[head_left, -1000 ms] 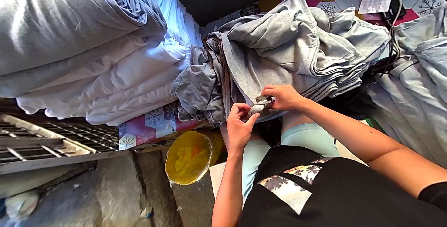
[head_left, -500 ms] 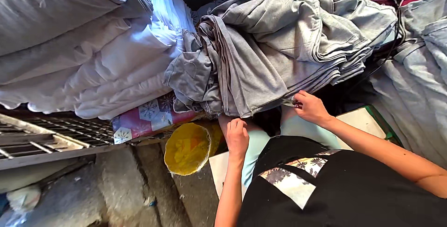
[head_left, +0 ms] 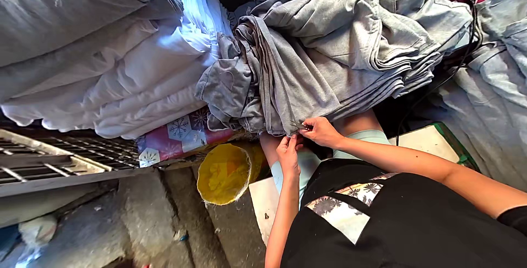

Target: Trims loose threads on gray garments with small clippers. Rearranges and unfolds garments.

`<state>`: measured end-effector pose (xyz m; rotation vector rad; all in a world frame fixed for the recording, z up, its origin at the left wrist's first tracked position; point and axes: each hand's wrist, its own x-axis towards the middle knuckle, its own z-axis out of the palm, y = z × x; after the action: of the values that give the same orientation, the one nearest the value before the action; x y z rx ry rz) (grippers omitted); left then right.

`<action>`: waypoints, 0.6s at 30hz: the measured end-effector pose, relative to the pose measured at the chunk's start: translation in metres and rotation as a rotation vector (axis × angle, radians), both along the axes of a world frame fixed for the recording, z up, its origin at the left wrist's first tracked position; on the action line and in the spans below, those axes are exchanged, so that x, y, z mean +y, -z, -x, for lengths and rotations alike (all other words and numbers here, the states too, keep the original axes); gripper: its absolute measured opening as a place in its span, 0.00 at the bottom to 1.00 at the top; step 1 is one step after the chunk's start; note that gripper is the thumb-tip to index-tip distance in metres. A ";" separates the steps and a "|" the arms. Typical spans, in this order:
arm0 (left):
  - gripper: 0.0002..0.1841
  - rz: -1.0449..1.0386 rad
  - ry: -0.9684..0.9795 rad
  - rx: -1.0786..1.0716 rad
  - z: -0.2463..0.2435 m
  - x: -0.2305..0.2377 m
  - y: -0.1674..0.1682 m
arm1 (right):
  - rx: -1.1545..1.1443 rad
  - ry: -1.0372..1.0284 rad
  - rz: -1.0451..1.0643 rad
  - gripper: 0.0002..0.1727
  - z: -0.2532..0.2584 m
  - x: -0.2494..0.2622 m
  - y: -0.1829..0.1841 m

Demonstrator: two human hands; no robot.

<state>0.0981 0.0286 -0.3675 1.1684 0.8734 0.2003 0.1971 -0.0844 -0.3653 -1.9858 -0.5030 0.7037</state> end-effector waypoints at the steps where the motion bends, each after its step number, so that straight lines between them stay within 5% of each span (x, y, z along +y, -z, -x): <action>1: 0.08 0.014 -0.027 -0.015 0.001 0.000 0.000 | 0.035 -0.004 -0.039 0.09 0.000 -0.002 0.003; 4: 0.07 0.051 -0.097 -0.057 0.003 -0.002 -0.004 | -0.005 -0.044 -0.011 0.09 0.000 -0.015 0.002; 12: 0.18 0.139 -0.125 -0.175 0.009 -0.011 -0.013 | -0.793 -0.188 -0.382 0.05 0.004 -0.002 0.015; 15: 0.17 0.160 -0.139 -0.185 0.008 -0.006 -0.014 | -0.805 -0.249 -0.438 0.05 0.007 -0.001 0.019; 18: 0.16 0.177 -0.133 -0.158 0.007 -0.002 -0.011 | -0.542 -0.512 -0.315 0.08 0.012 -0.021 0.014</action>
<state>0.0909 0.0269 -0.3565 0.9182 0.8121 0.3134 0.1852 -0.1054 -0.3796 -1.7398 -1.3923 0.3386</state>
